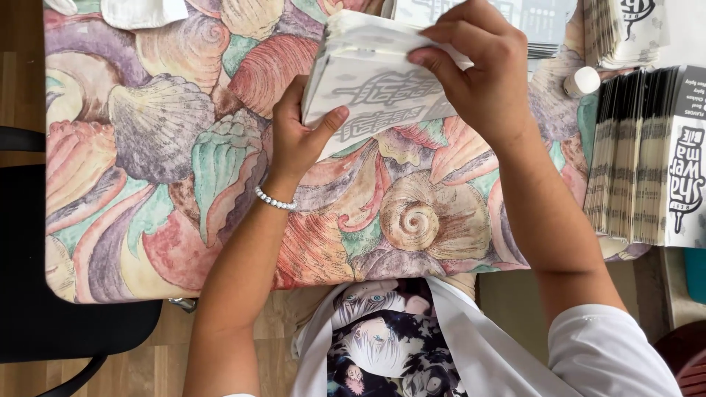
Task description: Sorting and stacking printed sticker sheets on a table
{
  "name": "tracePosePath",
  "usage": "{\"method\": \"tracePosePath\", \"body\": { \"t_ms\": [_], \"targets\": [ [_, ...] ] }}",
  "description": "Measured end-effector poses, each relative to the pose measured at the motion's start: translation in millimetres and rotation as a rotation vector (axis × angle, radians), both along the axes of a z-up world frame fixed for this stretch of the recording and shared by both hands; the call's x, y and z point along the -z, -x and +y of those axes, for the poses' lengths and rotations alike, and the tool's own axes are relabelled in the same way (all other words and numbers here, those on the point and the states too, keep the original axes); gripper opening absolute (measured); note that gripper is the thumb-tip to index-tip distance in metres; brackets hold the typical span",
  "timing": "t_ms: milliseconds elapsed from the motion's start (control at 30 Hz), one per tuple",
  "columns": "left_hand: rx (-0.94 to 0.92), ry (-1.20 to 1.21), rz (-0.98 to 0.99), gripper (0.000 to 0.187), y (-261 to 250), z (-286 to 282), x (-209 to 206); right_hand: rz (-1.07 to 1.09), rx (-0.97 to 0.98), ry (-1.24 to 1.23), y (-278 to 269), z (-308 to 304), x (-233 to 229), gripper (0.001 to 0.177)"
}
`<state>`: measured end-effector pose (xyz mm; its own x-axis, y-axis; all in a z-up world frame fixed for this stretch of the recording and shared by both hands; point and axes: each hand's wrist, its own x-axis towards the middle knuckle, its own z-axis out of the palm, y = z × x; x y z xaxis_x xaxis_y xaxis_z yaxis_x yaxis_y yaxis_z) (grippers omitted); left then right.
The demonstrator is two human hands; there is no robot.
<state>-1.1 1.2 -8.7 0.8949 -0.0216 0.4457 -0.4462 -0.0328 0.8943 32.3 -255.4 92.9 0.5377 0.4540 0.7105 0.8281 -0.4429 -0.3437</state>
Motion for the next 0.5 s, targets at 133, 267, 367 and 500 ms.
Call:
{"method": "tracePosePath", "body": {
  "t_ms": [133,267,367,500],
  "targets": [
    [0.023,0.019,0.017,0.037,1.2,0.0,-1.9,-0.002,-0.012,-0.088,2.0,3.4,9.1,0.008],
    [0.032,0.046,0.005,0.037,-1.4,-1.7,2.4,0.043,-0.035,-0.142,6.3,-1.4,-1.6,0.007],
    [-0.011,0.014,0.010,0.032,-1.1,-0.9,3.2,0.050,0.063,-0.067,5.8,-10.9,-4.0,0.013],
    [-0.015,-0.005,-0.020,0.030,-0.2,-0.7,1.4,0.033,0.063,0.062,1.0,-18.6,-2.1,0.010]
  ]
}}
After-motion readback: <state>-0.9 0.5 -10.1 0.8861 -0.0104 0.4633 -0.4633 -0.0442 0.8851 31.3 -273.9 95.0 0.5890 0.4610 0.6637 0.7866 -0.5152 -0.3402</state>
